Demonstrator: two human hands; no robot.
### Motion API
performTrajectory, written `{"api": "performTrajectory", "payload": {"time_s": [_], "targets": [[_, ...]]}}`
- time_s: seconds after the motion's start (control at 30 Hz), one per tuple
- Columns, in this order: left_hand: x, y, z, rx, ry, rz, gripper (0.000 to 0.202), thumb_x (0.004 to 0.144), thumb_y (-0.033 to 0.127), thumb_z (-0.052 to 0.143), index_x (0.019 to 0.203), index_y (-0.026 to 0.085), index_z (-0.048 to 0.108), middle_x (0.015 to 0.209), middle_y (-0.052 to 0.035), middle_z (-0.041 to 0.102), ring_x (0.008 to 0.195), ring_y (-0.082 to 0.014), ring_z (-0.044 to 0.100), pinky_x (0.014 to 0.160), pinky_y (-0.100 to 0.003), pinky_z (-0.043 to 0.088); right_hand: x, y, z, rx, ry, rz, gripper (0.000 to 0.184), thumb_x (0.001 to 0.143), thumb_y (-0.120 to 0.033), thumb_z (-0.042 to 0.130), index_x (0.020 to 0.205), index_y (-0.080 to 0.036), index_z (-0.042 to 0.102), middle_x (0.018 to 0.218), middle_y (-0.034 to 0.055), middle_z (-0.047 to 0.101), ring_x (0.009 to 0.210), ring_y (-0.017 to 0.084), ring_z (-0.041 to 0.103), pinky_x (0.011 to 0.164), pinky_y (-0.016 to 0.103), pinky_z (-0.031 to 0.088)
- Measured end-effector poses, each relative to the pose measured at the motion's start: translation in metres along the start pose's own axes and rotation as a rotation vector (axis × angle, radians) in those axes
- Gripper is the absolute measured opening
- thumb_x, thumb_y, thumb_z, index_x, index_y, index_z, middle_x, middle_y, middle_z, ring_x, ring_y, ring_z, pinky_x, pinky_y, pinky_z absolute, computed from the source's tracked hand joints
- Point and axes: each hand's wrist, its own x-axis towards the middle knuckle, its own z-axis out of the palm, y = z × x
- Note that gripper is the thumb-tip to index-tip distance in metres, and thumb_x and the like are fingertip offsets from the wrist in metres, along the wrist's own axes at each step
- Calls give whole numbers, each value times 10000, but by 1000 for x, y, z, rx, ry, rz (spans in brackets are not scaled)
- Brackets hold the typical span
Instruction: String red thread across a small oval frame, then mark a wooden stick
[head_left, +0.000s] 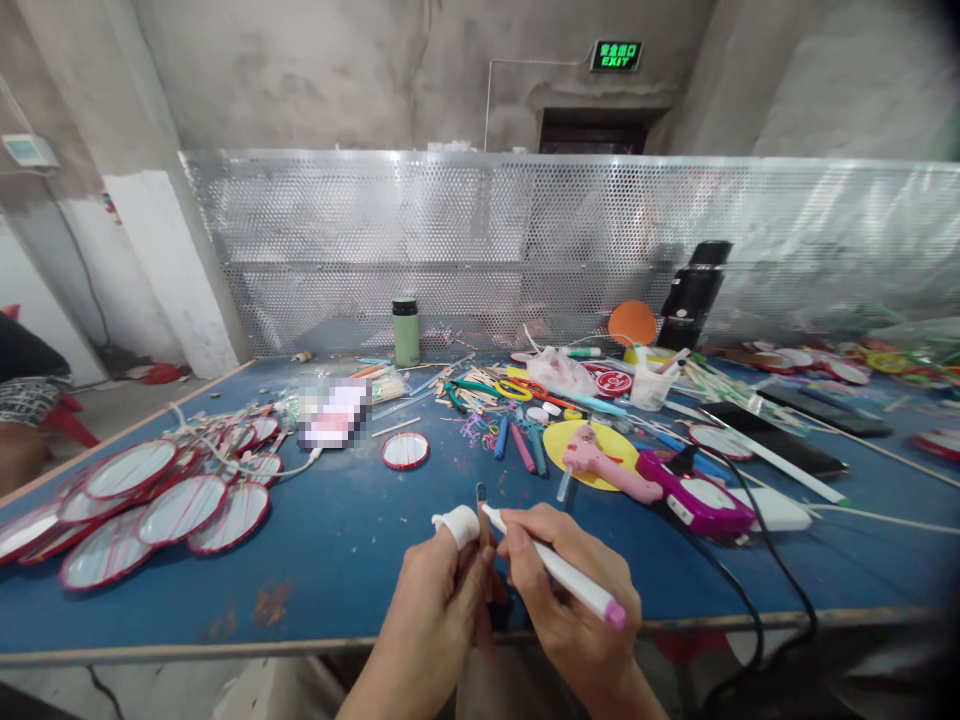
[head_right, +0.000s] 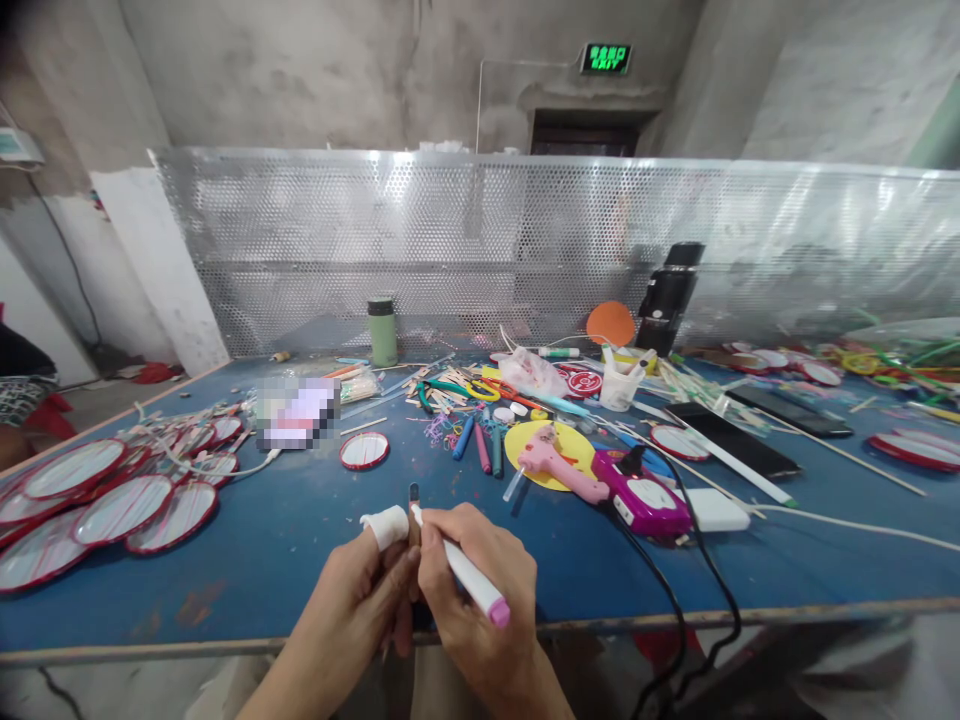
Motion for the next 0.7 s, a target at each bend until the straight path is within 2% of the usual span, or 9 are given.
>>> {"api": "performTrajectory", "payload": {"time_s": [0.4,0.57,0.7], "targets": [[1,-1,0,14,-5,12,240,966,387,486,885,176,567,554,55,533,385,-88,520,389,-160,392,-2,0,0,-29,12,24,139,934,-104,562,935,-202,660,712,-33,675,599,78,656,594,179,493],[0,0,0,-6,-14,2,235,954,388,508,852,181,553,572,52,539,371,-81,517,370,-155,379,-2,2,1,-28,9,14,134,934,-111,565,929,-194,671,712,-26,683,618,82,659,623,185,501],[-1,0,1,-30,-15,-6,234,952,393,503,847,187,537,590,52,543,357,-66,487,359,-148,370,-2,0,1,-55,34,34,138,942,-119,558,921,-205,665,686,-38,672,585,77,650,589,177,490]]}}
